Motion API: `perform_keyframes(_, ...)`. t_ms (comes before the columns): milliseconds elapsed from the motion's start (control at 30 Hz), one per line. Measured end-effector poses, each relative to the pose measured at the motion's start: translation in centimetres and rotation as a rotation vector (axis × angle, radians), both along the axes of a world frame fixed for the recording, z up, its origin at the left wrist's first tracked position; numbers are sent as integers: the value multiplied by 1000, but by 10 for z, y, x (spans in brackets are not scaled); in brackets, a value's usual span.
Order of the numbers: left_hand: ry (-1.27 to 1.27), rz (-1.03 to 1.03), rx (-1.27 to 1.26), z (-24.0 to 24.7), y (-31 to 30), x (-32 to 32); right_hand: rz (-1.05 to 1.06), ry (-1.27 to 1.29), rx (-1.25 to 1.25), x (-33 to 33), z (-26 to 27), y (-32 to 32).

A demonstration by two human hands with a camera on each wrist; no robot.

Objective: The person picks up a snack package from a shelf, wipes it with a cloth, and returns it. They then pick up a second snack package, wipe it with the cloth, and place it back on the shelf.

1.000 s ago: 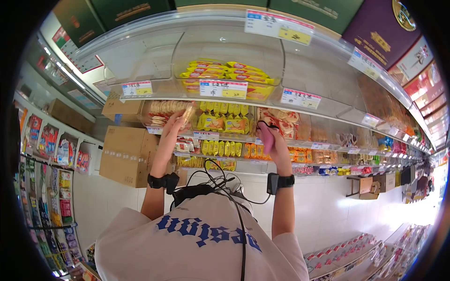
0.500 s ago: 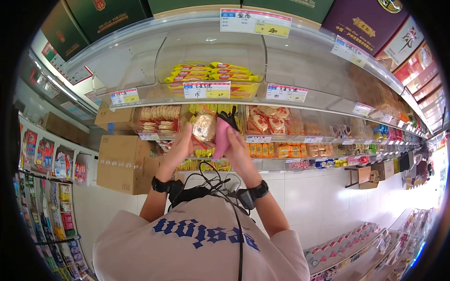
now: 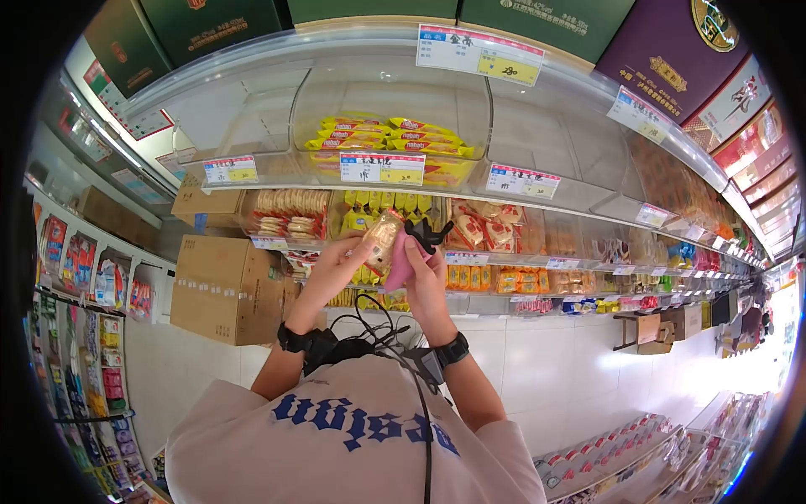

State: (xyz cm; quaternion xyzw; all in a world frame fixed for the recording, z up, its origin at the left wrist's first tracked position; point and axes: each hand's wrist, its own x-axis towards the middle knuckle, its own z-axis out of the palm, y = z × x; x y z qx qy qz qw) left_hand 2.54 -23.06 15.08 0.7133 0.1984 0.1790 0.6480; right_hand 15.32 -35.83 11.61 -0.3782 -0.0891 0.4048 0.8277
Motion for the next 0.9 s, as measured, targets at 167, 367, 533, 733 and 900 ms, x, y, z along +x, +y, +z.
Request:
perform_keyframes(167,-223,319,311,-4,-13,8,-139,-271,-38,0,5,-1)
perform_keyframes(367,-210,462,677,-4,-15,12,-80,-513,-177,-12,11,-9)
perform_keyframes(533,-216,287,406,-5,-20,14,19,-487,-148,-27,21,-9)
perform_keyframes(733,-76,104,390,-1,-24,11,33,-497,-228,-24,0,-1)
perform_keyframes(900,-155,64,287,-7,-25,9,26,-387,-230,-4,7,0)
